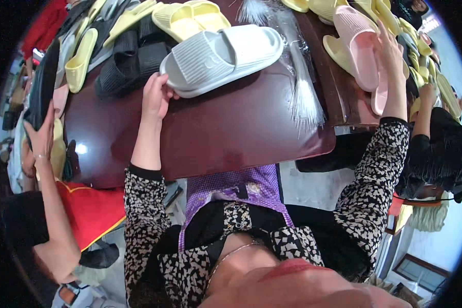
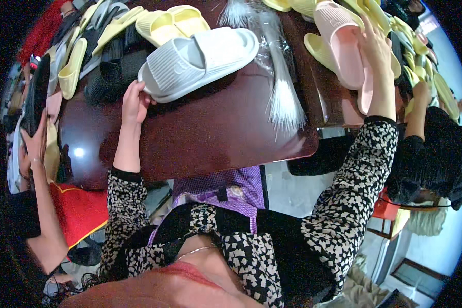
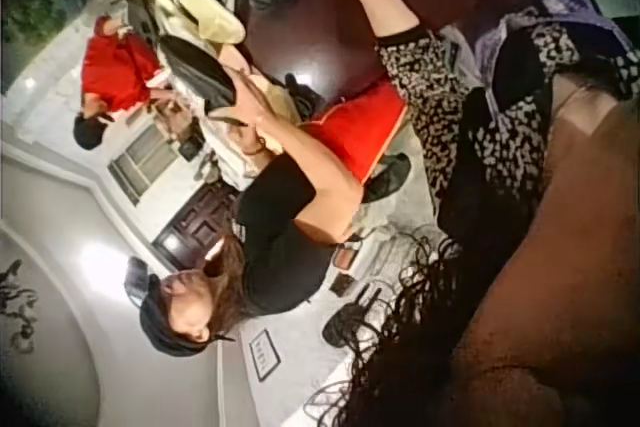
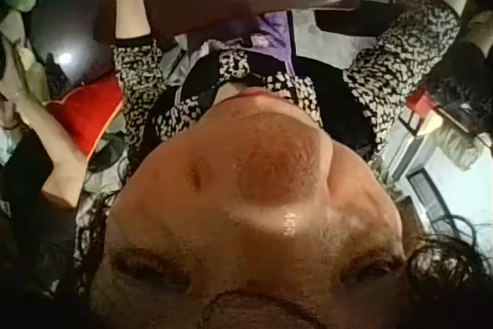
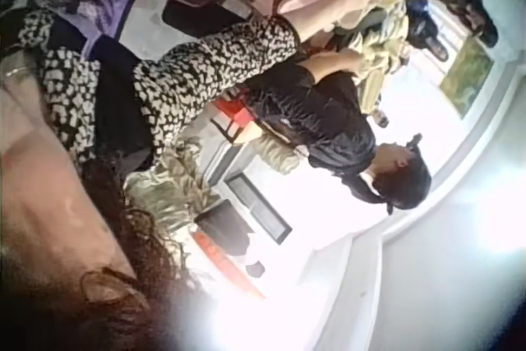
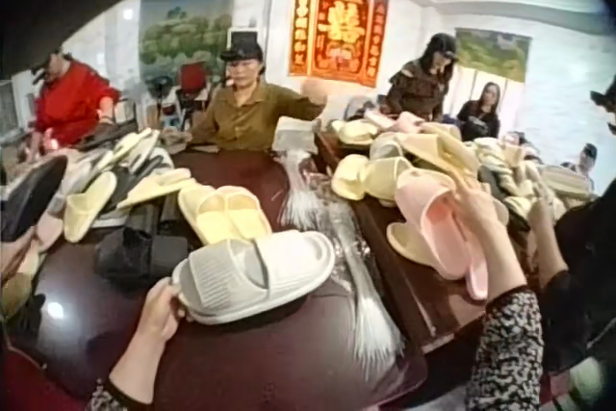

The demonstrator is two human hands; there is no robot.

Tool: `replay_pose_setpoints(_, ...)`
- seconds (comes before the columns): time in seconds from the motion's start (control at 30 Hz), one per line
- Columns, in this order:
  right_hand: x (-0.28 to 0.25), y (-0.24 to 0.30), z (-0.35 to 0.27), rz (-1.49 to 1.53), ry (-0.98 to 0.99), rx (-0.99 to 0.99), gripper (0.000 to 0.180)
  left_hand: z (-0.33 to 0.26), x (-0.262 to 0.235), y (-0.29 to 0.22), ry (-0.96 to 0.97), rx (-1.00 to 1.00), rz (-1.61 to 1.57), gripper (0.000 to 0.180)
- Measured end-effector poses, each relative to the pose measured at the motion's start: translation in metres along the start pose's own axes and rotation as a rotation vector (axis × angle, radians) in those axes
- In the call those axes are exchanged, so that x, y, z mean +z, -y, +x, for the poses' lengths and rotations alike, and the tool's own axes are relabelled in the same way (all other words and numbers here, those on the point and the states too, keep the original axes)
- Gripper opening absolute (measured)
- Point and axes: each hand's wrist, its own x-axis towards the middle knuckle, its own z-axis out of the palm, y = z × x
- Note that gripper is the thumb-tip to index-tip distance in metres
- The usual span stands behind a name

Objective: The person pairs slippers by taking plastic fasteners from a bundle, threading the fasteners through the slippers by hand to connect them, and sorting pairs of slippers on the table.

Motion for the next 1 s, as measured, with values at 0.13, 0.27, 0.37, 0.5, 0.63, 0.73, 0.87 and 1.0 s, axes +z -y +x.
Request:
replay_pose_setpoints(0.13, -0.001, 0.012, 0.008, -0.041, 0.009, -0.100, 0.053, 0.002, 0.000, -0.005, -0.049, -0.030, 0.015, 0.014)
replay_pose_setpoints(0.27, -0.005, 0.026, 0.007, -0.047, -0.052, -0.207, 0.048, 0.006, -0.011, -0.004, -0.053, -0.052, 0.008, 0.012)
replay_pose_setpoints(0.37, -0.012, 0.041, 0.003, -0.027, -0.099, -0.258, 0.043, 0.008, -0.017, 0.000, -0.044, -0.076, 0.037, 0.013)
replay_pose_setpoints(0.5, -0.034, 0.069, 0.001, 0.035, -0.129, -0.282, 0.037, 0.008, -0.021, 0.003, -0.052, -0.092, 0.014, 0.011)
replay_pose_setpoints(0.63, -0.059, 0.097, -0.001, 0.105, -0.135, -0.260, 0.033, 0.005, -0.024, 0.004, -0.038, -0.113, -0.008, 0.009)
replay_pose_setpoints(0.73, -0.072, 0.106, -0.003, 0.120, -0.146, -0.219, 0.032, 0.006, -0.017, -0.001, 0.008, -0.178, 0.039, 0.007)
replay_pose_setpoints(0.87, -0.077, 0.118, -0.009, 0.264, -0.146, -0.227, 0.030, 0.011, -0.013, -0.012, 0.062, -0.248, 0.110, 0.006)
replay_pose_setpoints(1.0, -0.093, 0.151, -0.024, 0.300, -0.067, -0.251, 0.030, 0.006, -0.011, -0.020, 0.043, -0.273, 0.170, 0.006)
